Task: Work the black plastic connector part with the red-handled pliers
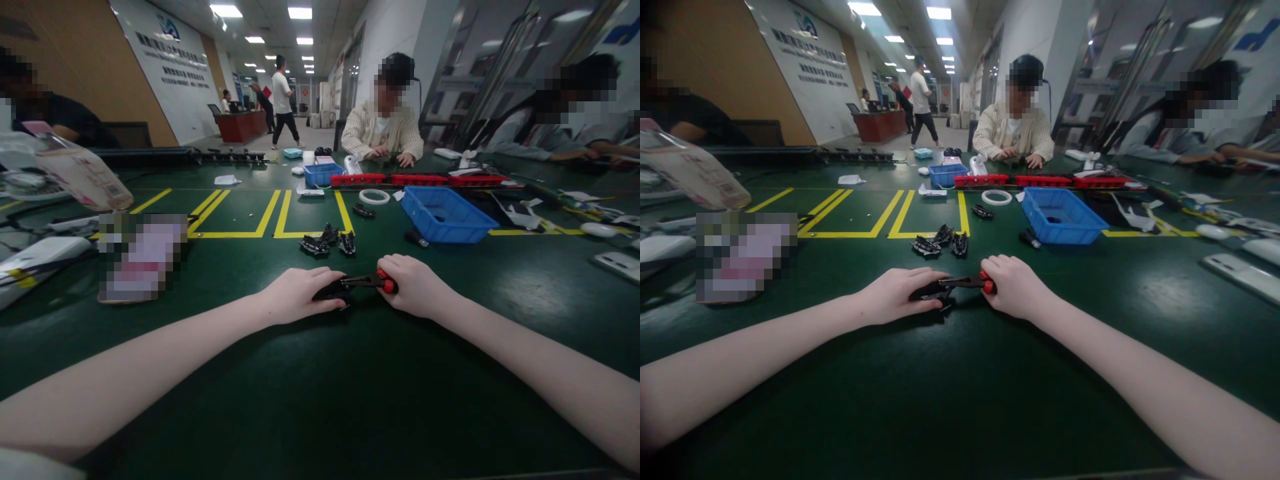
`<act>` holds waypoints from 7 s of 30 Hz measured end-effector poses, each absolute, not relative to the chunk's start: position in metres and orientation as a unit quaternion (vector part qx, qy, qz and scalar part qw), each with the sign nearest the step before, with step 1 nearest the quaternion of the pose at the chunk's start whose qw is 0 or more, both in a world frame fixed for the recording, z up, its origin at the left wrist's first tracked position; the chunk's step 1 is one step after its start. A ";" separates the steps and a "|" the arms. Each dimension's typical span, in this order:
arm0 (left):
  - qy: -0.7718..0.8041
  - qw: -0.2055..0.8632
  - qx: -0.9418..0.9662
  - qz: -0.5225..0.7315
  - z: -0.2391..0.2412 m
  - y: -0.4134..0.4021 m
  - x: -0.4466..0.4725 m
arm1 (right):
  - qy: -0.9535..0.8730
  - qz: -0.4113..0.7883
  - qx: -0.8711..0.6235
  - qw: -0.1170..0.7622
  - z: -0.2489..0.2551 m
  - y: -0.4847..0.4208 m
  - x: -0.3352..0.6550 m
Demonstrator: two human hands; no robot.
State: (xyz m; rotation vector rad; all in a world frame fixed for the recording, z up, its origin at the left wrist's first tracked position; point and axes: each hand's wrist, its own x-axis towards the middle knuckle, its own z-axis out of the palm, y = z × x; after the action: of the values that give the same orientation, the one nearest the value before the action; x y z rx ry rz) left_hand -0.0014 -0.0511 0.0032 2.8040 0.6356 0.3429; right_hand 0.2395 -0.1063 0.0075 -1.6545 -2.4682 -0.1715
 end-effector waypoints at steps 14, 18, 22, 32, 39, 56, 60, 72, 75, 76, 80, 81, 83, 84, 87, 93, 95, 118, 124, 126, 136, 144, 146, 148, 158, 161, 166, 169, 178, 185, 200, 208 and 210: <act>0.218 0.202 0.946 0.131 0.006 -0.051 -0.002 | -0.835 -0.047 -0.543 0.076 0.008 -0.105 0.240; 0.210 0.204 0.947 0.130 0.005 -0.050 -0.002 | -0.835 -0.043 -0.543 0.074 0.009 -0.105 0.240; 0.207 0.203 0.948 0.132 0.005 -0.050 -0.002 | -0.835 -0.037 -0.544 0.072 0.010 -0.105 0.240; 0.204 0.193 0.952 0.123 0.007 -0.052 -0.003 | -0.835 -0.024 -0.547 0.056 0.014 -0.106 0.238; 0.212 0.162 0.957 0.112 0.005 -0.051 -0.002 | -0.832 -0.023 -0.553 0.046 0.016 -0.107 0.237; 0.205 0.175 0.955 0.124 0.006 -0.052 -0.002 | -0.827 -0.014 -0.559 0.068 0.015 -0.110 0.236; 0.203 0.175 0.956 0.119 0.006 -0.052 -0.002 | -0.828 -0.017 -0.556 0.070 0.014 -0.110 0.237; 0.195 0.177 0.957 0.118 0.008 -0.052 -0.002 | -0.828 -0.013 -0.558 0.059 0.015 -0.110 0.237; 0.196 0.179 0.957 0.119 0.008 -0.052 -0.002 | -0.829 -0.016 -0.556 0.060 0.015 -0.110 0.237; 0.195 0.179 0.957 0.120 0.008 -0.052 -0.002 | -0.829 -0.017 -0.556 0.060 0.015 -0.109 0.237; 0.194 0.180 0.957 0.122 0.006 -0.052 -0.002 | -0.829 -0.022 -0.555 0.060 0.015 -0.110 0.237; 0.193 0.180 0.957 0.123 0.006 -0.052 -0.002 | -0.829 -0.023 -0.555 0.060 0.015 -0.110 0.237; 0.190 0.181 0.957 0.125 0.006 -0.052 -0.002 | -0.830 -0.024 -0.555 0.058 0.014 -0.110 0.237; 0.187 0.182 0.957 0.126 0.006 -0.052 -0.002 | -0.830 -0.024 -0.554 0.058 0.015 -0.110 0.237; 0.183 0.184 0.958 0.124 0.007 -0.052 -0.002 | -0.834 -0.024 -0.549 0.057 0.015 -0.109 0.238; 0.182 0.179 0.959 0.124 0.008 -0.052 -0.002 | -0.833 -0.045 -0.547 0.066 0.012 -0.109 0.239; 0.184 0.179 0.959 0.122 0.008 -0.052 -0.002 | -0.832 -0.056 -0.547 0.072 0.010 -0.110 0.240; 0.172 0.172 0.961 0.129 0.006 -0.051 -0.003 | -0.846 -0.173 -0.480 0.155 0.001 -0.110 0.252; 0.163 0.166 0.964 0.130 0.006 -0.050 -0.002 | -0.848 -0.159 -0.489 0.131 0.002 -0.111 0.249; 0.164 0.165 0.964 0.131 0.006 -0.050 -0.002 | -0.847 -0.151 -0.492 0.130 0.002 -0.111 0.249; 0.165 0.168 0.962 0.136 0.005 -0.050 -0.002 | -0.850 -0.140 -0.490 0.133 0.002 -0.110 0.249; 0.175 0.167 0.962 0.127 0.010 -0.053 -0.002 | -0.854 -0.100 -0.498 0.115 0.005 -0.108 0.249; 0.177 0.170 0.961 0.125 0.011 -0.053 -0.002 | -0.853 -0.093 -0.501 0.110 0.006 -0.108 0.248; 0.180 0.174 0.960 0.126 0.011 -0.053 -0.002 | -0.852 -0.087 -0.506 0.104 0.007 -0.108 0.247; 0.189 0.167 0.960 0.122 0.007 -0.052 -0.002 | -0.840 -0.055 -0.535 0.067 0.010 -0.108 0.243; 0.193 0.159 0.961 0.119 0.006 -0.051 -0.002 | -0.842 -0.039 -0.535 0.060 0.012 -0.107 0.243; 0.192 0.147 0.963 0.116 0.005 -0.051 -0.001 | -0.842 -0.021 -0.536 0.055 0.014 -0.107 0.242; 0.193 0.148 0.963 0.113 0.006 -0.052 -0.001 | -0.841 -0.016 -0.538 0.053 0.015 -0.108 0.242; 0.189 0.144 0.966 0.099 0.009 -0.053 -0.001 | -0.842 -0.009 -0.536 0.051 0.017 -0.108 0.241; 0.183 0.127 0.970 0.101 0.008 -0.053 -0.003 | -0.838 -0.015 -0.544 0.049 0.016 -0.111 0.240; 0.180 0.146 0.966 0.118 0.009 -0.056 -0.004 | -0.834 -0.014 -0.536 0.133 0.010 -0.119 0.240; 0.168 0.121 0.971 0.119 0.007 -0.055 -0.004 | -0.797 -0.009 -0.572 0.193 0.004 -0.113 0.249; 0.162 0.109 0.974 0.110 0.008 -0.055 -0.004 | -0.784 -0.009 -0.588 0.199 0.003 -0.110 0.252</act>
State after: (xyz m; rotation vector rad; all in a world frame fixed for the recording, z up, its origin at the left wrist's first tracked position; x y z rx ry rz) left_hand -0.0041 -0.0551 0.0075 2.8651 0.4773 0.3239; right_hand 0.2515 -0.1101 0.0026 -1.6445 -2.1919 -0.0250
